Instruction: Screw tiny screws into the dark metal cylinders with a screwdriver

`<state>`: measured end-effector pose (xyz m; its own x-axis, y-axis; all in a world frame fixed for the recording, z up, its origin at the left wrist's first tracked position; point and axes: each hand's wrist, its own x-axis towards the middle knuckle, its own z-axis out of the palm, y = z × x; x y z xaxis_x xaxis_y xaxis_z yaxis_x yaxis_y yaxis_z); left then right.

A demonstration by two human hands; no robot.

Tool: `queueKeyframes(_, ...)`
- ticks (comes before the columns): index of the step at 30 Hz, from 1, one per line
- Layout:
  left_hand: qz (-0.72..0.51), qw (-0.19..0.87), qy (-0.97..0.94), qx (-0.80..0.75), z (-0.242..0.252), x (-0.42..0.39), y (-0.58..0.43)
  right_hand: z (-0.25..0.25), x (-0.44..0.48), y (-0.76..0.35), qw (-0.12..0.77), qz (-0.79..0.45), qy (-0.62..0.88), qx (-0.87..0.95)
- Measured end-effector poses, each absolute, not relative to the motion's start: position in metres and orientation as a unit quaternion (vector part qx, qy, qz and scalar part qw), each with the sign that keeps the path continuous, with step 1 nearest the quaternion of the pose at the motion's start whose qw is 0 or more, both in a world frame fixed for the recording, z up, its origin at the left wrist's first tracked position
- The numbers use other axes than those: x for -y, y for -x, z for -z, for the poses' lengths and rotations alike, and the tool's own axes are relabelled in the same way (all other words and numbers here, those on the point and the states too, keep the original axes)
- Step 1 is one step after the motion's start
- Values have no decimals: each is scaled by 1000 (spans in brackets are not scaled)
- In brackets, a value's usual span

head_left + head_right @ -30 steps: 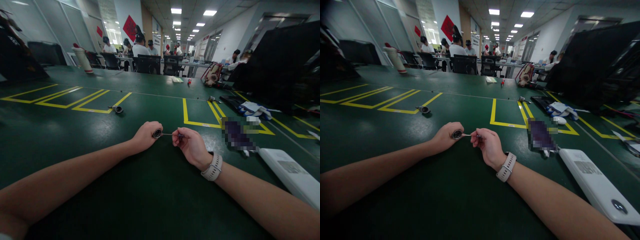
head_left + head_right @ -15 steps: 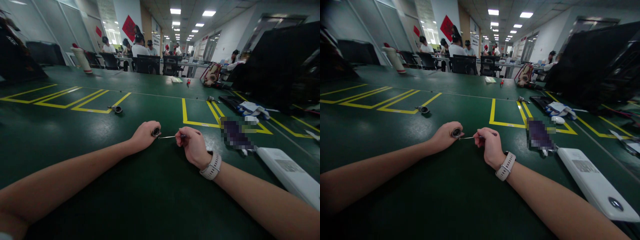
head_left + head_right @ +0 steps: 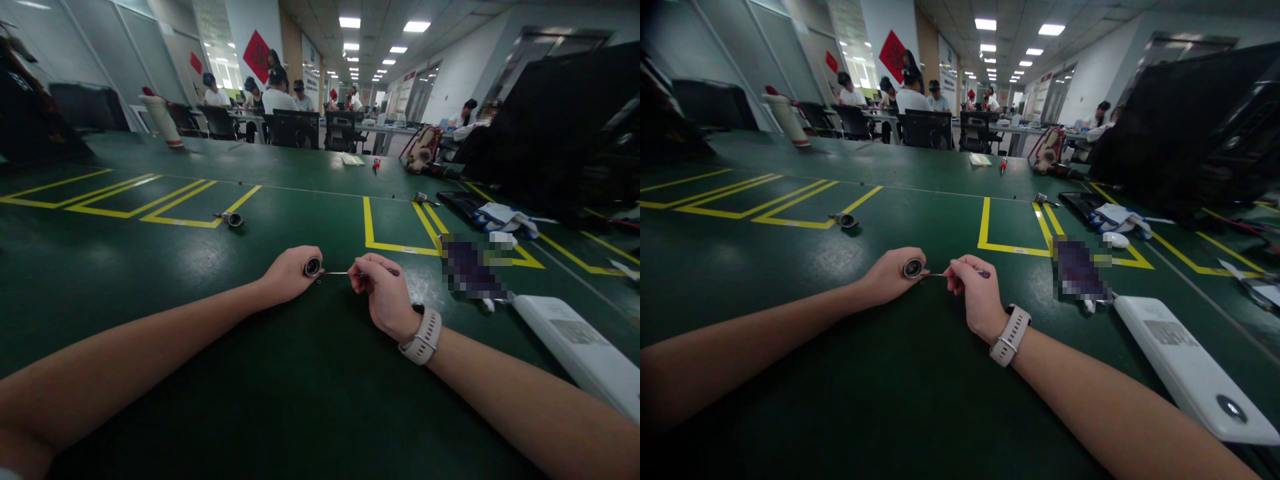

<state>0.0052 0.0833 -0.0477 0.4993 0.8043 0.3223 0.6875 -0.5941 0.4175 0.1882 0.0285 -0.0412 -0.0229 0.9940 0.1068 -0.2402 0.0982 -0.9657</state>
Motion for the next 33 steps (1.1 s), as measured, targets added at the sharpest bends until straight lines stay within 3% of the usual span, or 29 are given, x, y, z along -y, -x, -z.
queueKeyframes(3, -250, 113, -856, -438, 46, -82, -5, 42, -25, -190, 583, -493, 369, 531)
queueKeyframes(9, -242, 90, -864, -433, 44, -79, -7, 31, -12, -186, 494, -347, 368, 707)
queueKeyframes(13, -237, 74, -870, -427, 44, -79, -9, 28, -10, -183, 485, -301, 371, 733)
queueKeyframes(20, -243, 78, -867, -429, 44, -79, -7, 39, -23, -186, 520, -474, 373, 604)
queueKeyframes(26, -325, 108, -842, -418, 45, -80, -6, 42, -32, -185, 537, -627, 326, 460)
queueKeyframes(30, -349, 119, -840, -397, 44, -79, -7, 41, -32, -186, 528, -671, 306, 420)
queueKeyframes(33, -327, 101, -847, -407, 44, -79, -6, 41, -29, -185, 556, -621, 316, 454)
